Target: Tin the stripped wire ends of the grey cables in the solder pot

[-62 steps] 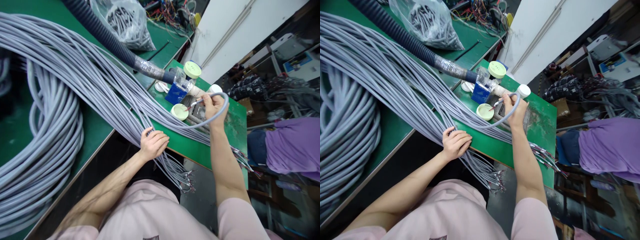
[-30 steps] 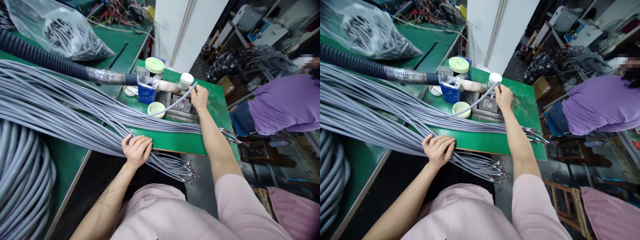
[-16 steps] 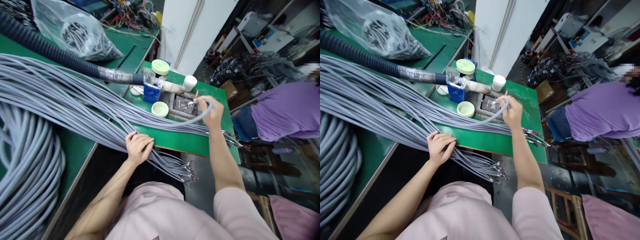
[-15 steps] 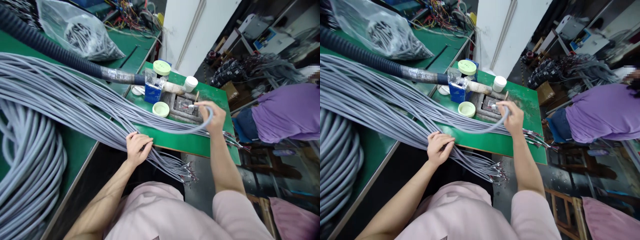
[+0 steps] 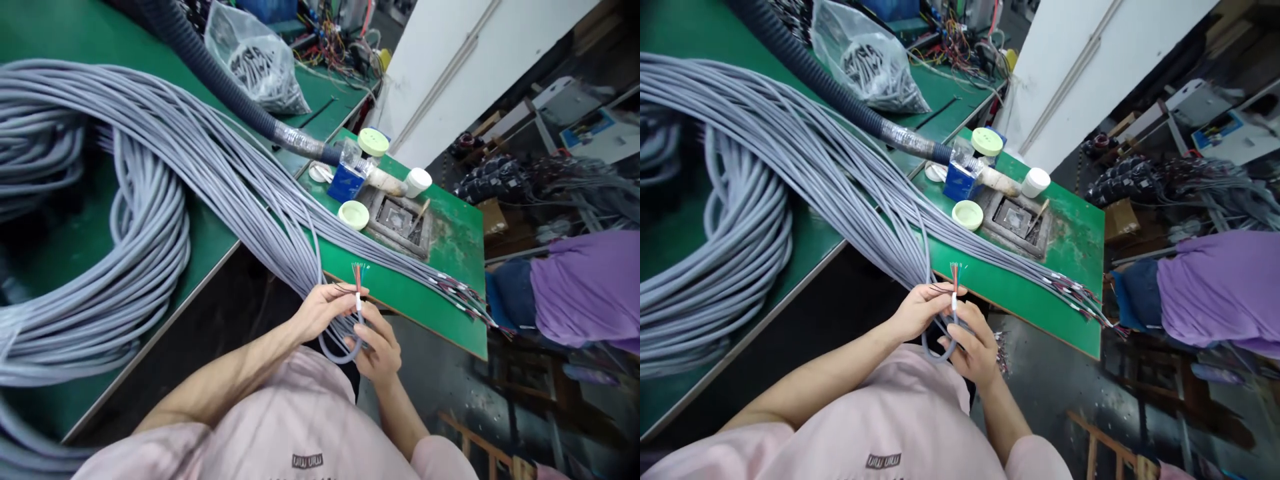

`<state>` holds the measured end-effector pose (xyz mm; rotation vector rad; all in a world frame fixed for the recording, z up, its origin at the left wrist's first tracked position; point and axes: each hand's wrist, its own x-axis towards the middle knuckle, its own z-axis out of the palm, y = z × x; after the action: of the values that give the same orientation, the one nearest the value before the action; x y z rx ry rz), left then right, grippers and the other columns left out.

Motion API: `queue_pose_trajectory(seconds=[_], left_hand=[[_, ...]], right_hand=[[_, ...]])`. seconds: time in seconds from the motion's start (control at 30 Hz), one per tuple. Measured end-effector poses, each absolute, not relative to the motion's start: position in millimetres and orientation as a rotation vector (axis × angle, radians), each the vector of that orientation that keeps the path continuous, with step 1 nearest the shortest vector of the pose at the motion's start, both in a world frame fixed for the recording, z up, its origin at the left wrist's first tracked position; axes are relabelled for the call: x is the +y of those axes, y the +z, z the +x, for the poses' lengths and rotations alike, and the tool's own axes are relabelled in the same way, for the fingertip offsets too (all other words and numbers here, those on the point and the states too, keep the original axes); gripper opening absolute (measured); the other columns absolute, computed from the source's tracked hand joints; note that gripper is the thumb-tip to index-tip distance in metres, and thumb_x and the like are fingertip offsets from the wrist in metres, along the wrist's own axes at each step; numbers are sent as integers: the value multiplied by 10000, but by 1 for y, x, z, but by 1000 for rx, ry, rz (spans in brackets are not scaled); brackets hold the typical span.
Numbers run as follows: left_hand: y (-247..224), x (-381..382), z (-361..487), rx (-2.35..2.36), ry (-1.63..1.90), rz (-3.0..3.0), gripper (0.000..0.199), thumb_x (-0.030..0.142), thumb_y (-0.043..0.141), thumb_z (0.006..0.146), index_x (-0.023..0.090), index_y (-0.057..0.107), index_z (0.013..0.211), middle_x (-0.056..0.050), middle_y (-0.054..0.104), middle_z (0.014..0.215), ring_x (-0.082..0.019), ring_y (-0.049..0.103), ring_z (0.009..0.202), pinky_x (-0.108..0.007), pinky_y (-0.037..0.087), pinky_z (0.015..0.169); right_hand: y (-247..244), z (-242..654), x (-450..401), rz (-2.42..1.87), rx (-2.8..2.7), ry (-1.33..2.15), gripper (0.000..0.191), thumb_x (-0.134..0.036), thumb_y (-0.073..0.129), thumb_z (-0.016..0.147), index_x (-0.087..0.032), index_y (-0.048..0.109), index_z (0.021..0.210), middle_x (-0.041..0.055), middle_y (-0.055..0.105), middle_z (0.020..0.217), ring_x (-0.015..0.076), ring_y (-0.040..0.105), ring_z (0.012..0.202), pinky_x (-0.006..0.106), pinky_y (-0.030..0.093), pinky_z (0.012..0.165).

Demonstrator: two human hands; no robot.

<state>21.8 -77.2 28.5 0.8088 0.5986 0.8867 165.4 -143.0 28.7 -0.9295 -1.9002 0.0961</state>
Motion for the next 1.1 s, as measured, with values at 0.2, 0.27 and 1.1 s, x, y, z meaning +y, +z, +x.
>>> queue_pose_trajectory(seconds=[0.2, 0.27, 1.1], left_hand=[[26, -82, 17, 626, 927, 688, 369, 451, 793, 655, 119, 749, 811, -38, 654, 668, -82, 517, 564, -227, 456, 606], [28, -83, 17, 663, 929, 704, 346, 442, 789, 658, 115, 739, 758, -30, 639, 634, -82, 518, 553, -224, 452, 595], [27, -80, 21, 743, 892, 657, 354, 446, 794, 641, 112, 688, 683, -22, 642, 609, -71, 530, 537, -198, 396, 535]], right_hand=[[13, 159, -160, -1058, -1789, 223, 426, -36, 557, 814, -252, 608, 1178, 91, 631, 1271, 232, 625, 1141, 418, 573, 904], [14, 159, -162, -1106, -1687, 363, 383, -45, 521, 833, -252, 639, 1132, 87, 654, 1225, 223, 639, 1108, 403, 566, 895], [14, 152, -145, -1289, -1102, 1231, 259, -386, 577, 865, -164, 697, 924, -21, 597, 469, 113, 497, 426, 257, 392, 486]])
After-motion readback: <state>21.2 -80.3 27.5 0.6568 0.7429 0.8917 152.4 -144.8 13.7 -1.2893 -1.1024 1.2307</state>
